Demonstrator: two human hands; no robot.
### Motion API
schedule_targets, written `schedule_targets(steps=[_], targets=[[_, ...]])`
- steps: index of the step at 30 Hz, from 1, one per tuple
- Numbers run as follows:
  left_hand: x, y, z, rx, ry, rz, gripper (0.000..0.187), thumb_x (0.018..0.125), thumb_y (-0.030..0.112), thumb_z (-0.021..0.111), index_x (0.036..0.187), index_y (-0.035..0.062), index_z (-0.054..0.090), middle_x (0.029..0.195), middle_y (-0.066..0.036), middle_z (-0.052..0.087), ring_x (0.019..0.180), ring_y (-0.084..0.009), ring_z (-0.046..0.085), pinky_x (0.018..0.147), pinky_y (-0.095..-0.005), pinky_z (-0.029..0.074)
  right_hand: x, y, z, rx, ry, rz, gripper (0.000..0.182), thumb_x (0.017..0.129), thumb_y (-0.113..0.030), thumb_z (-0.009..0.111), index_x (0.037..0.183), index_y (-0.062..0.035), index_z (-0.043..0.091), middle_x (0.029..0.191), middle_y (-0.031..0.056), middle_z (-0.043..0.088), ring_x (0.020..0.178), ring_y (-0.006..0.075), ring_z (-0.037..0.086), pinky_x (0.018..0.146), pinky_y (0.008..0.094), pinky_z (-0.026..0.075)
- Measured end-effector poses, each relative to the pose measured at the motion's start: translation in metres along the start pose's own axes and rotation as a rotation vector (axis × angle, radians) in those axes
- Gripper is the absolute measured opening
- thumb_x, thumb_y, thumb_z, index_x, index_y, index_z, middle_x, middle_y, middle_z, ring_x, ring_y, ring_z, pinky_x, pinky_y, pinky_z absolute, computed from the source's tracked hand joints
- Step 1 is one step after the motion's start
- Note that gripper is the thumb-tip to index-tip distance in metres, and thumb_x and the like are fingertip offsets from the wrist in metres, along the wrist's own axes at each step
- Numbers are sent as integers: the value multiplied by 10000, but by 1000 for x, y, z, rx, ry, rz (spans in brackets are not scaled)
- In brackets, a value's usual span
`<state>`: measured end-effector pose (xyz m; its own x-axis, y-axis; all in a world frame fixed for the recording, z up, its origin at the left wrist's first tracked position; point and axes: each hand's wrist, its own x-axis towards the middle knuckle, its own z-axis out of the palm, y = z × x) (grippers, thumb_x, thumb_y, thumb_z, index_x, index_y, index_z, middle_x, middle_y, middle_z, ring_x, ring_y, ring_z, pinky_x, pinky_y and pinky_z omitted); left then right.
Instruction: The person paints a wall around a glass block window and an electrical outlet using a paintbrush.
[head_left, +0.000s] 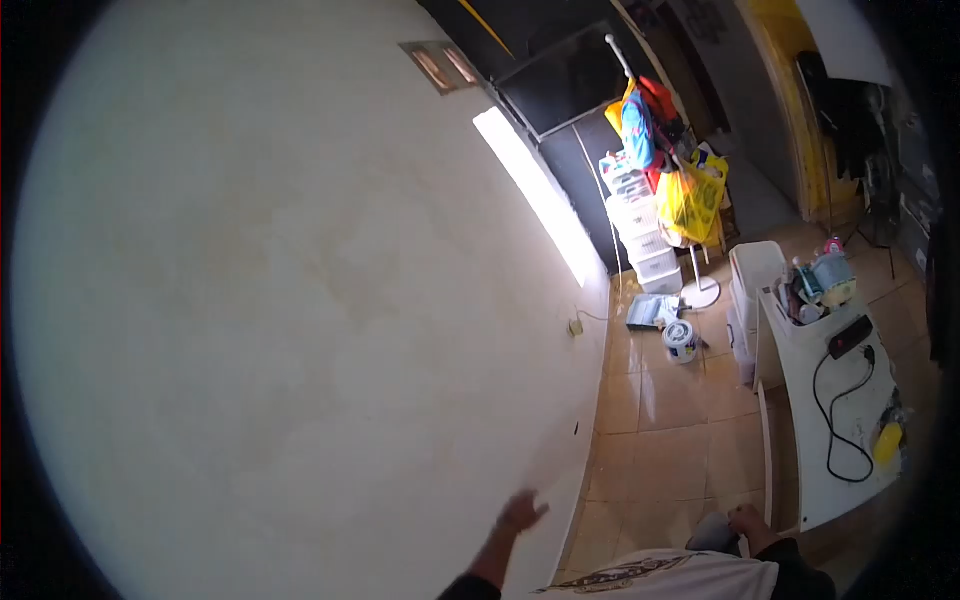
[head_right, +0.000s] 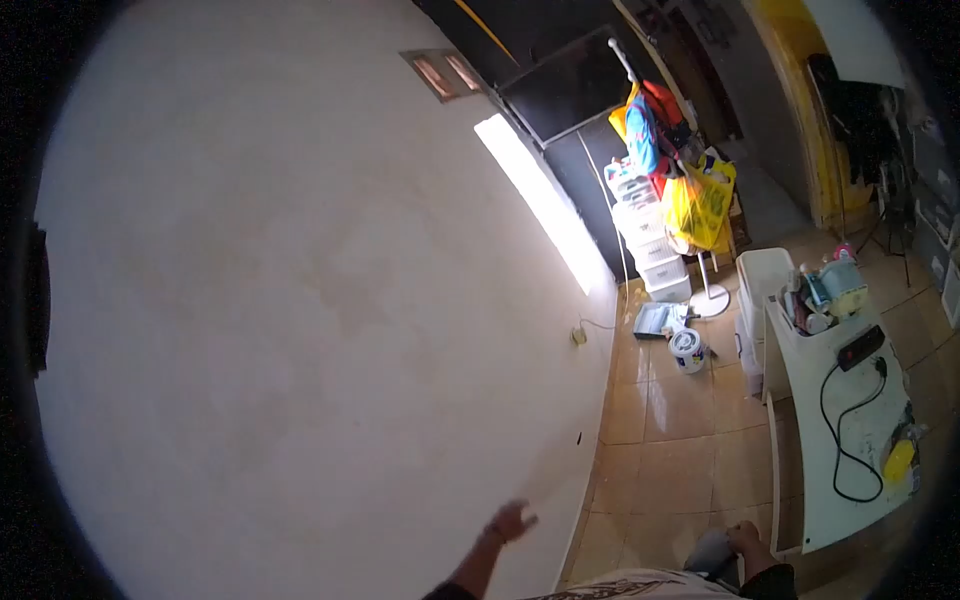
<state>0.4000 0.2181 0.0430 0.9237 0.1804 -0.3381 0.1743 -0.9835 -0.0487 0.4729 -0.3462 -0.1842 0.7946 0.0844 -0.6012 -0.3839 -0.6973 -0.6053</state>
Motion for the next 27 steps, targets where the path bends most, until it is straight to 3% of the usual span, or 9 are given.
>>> schedule_targets(steps=[1,3,6,9,11,16,18,25,27], targets=[[28,-7,-66,-260,2,-52,779,896,598,509,1407,14,436,1526,-232,299,1420,-409,237,1162,-495,213,18,-7,-5,167,-45,89,326,806,-285,671,907,24,692,825,160,697,786,258,685,691,425,552],[82,-23,-178,242,496,-65,780,933,579,422,1432,-19,380,1488,-243,362,1391,-404,306,1135,-522,253,58,-8,-6,333,-94,194,333,808,-289,670,920,24,689,837,159,696,780,265,685,678,441,557],[134,-26,-369,484,625,-278,803,944,581,389,1495,7,281,1568,-197,234,1449,-398,179,1147,-558,196,119,-16,-17,299,-223,347,353,807,-281,666,942,46,674,853,147,697,773,271,688,644,446,561],[179,-25,-508,611,806,-375,788,933,515,478,1490,-4,275,1583,-192,189,1461,-395,139,1158,-554,171,170,-37,-47,73,-370,-213,317,797,-266,682,899,34,686,873,144,701,768,263,689,634,424,550],[211,-22,-581,711,853,-461,791,925,507,499,1489,0,273,1582,-188,189,1466,-382,129,1162,-550,166,220,-52,-53,208,-285,-353,284,798,-285,674,854,-7,701,870,148,696,750,259,681,628,406,537],[295,-23,-720,825,893,-600,772,941,496,482,1503,22,245,1602,-159,129,1476,-361,99,1168,-550,149,333,-136,-116,53,-425,-212,284,830,-324,627,824,-48,697,801,137,672,696,253,662,612,407,526],[325,-16,-763,852,916,-645,765,949,493,473,1509,31,232,1607,-151,111,1477,-359,93,1168,-552,148,397,-200,-126,78,-356,336,291,846,-323,614,860,-40,680,752,118,660,661,237,655,592,410,532],[467,-22,-827,990,1138,-629,757,944,473,488,1510,41,230,1608,-127,120,1486,-312,91,1170,-547,153,545,-337,-182,128,-220,107,344,875,-354,585,895,-22,672,741,124,671,652,240,667,574,394,546],[517,-38,-832,971,1133,-653,755,943,474,485,1508,43,233,1608,-124,121,1484,-309,98,1171,-542,156,583,-356,-180,85,-260,91,382,891,-368,572,1024,-16,641,925,173,685,768,273,688,629,441,559]])
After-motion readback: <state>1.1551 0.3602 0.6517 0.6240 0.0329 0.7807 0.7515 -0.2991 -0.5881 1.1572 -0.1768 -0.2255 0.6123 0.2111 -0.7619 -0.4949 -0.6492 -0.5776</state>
